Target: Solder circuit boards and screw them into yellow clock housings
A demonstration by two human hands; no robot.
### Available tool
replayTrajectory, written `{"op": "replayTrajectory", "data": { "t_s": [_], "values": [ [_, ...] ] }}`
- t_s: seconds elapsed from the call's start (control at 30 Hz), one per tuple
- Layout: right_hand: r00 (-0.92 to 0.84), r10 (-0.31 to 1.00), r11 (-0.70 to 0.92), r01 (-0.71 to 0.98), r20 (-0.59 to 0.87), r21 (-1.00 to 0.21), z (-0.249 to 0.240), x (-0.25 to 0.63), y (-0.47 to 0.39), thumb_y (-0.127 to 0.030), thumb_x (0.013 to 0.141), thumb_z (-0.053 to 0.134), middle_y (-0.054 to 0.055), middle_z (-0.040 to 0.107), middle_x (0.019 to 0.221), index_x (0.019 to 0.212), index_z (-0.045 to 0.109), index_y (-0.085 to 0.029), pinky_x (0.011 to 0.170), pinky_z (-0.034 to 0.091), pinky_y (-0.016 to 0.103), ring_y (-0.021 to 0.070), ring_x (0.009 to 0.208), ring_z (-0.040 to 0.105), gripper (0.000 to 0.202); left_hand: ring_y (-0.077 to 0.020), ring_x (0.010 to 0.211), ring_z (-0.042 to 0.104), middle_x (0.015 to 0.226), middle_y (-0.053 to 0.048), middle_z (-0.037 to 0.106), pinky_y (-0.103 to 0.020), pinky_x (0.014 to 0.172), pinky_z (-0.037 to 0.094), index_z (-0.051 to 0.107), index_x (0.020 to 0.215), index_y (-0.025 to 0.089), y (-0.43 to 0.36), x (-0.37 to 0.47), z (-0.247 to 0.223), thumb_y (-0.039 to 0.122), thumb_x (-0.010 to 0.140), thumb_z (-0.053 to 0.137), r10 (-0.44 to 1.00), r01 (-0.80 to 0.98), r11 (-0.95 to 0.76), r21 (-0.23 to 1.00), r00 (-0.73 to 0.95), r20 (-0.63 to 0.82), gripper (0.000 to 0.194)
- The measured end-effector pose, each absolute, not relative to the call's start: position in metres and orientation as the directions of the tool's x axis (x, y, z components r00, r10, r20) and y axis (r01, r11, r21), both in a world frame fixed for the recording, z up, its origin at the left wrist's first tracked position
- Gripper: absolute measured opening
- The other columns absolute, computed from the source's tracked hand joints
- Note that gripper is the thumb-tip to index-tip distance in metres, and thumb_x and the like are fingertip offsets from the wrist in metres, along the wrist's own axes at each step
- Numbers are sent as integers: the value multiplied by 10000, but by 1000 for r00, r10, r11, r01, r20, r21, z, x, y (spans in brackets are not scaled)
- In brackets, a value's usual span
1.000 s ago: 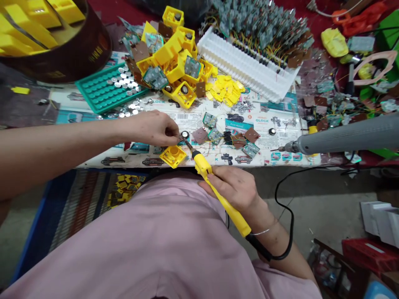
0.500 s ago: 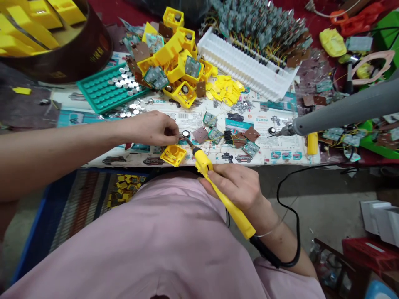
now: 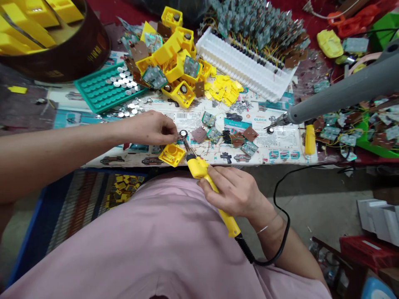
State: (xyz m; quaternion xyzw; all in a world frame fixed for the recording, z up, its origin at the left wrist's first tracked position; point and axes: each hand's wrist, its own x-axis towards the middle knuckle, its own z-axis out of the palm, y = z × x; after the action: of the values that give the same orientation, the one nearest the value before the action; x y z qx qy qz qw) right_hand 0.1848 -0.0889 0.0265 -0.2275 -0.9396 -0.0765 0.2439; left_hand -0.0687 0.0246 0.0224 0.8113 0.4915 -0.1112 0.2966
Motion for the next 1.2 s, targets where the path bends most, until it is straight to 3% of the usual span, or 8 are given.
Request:
{"op": "replayTrajectory", "data": {
  "t_s": [0.3,0.5,0.6,0.7,0.87,1.0,1.13,1.2],
  "values": [
    [-699,496,827,562,515,-33,20,183,-86,-201,834,750,59,756,857,936,643,-162,708,594,231,128,790,722,152,-128,685,629,774,-16,737,-215,640,442,732,813,185,25,-81,24,352,755,498,676,811,-321,489,558,-481,293],
    [-466,545,753,638,697,-163,12,194,-95,-199,791,778,33,764,824,1224,622,-155,684,595,221,141,710,725,462,-194,817,677,890,-60,761,-250,693,446,767,931,228,30,-86,30,515,856,451,794,889,-439,128,451,-408,433],
    [-297,554,653,735,777,-184,7,199,-100,-204,776,788,72,776,849,1378,558,-105,667,599,240,165,675,722,652,-228,1027,674,1150,-71,727,-280,813,467,711,1160,247,29,-73,27,476,918,405,822,861,-496,108,506,-261,452],
    [-253,576,584,793,777,-174,4,200,-103,-194,792,762,62,777,841,1366,579,-125,627,588,248,161,640,712,606,-272,1102,655,1256,-110,671,-305,811,477,654,1248,216,25,-57,25,462,935,416,795,823,-567,46,561,-231,464],
    [-340,545,658,740,767,-140,5,207,-114,-205,818,697,30,749,727,1196,640,-117,584,583,230,147,593,701,392,-293,1031,673,1046,-113,717,-322,787,485,704,1063,194,39,-44,40,419,905,479,765,822,-562,-89,477,-433,355],
    [-351,586,644,749,730,-156,5,217,-127,-197,817,671,27,753,739,1169,621,-140,593,591,233,145,613,703,360,-261,1004,678,900,-33,714,-351,886,485,728,1012,251,71,-15,63,361,815,580,738,797,-603,40,577,-350,270],
    [-311,584,607,781,749,-148,3,223,-132,-182,823,652,7,736,703,1120,621,-155,587,573,210,125,584,681,300,-205,1064,665,1110,-7,718,-351,945,468,610,1310,287,91,44,83,343,869,499,702,681,-640,356,707,-91,458],
    [-298,580,597,789,758,-146,1,225,-131,-171,815,655,1,726,688,1093,627,-154,580,560,204,119,568,671,280,-194,1097,655,1204,-2,695,-347,942,469,551,1383,296,95,65,87,347,894,452,702,644,-645,412,712,-16,502]
  ]
}}
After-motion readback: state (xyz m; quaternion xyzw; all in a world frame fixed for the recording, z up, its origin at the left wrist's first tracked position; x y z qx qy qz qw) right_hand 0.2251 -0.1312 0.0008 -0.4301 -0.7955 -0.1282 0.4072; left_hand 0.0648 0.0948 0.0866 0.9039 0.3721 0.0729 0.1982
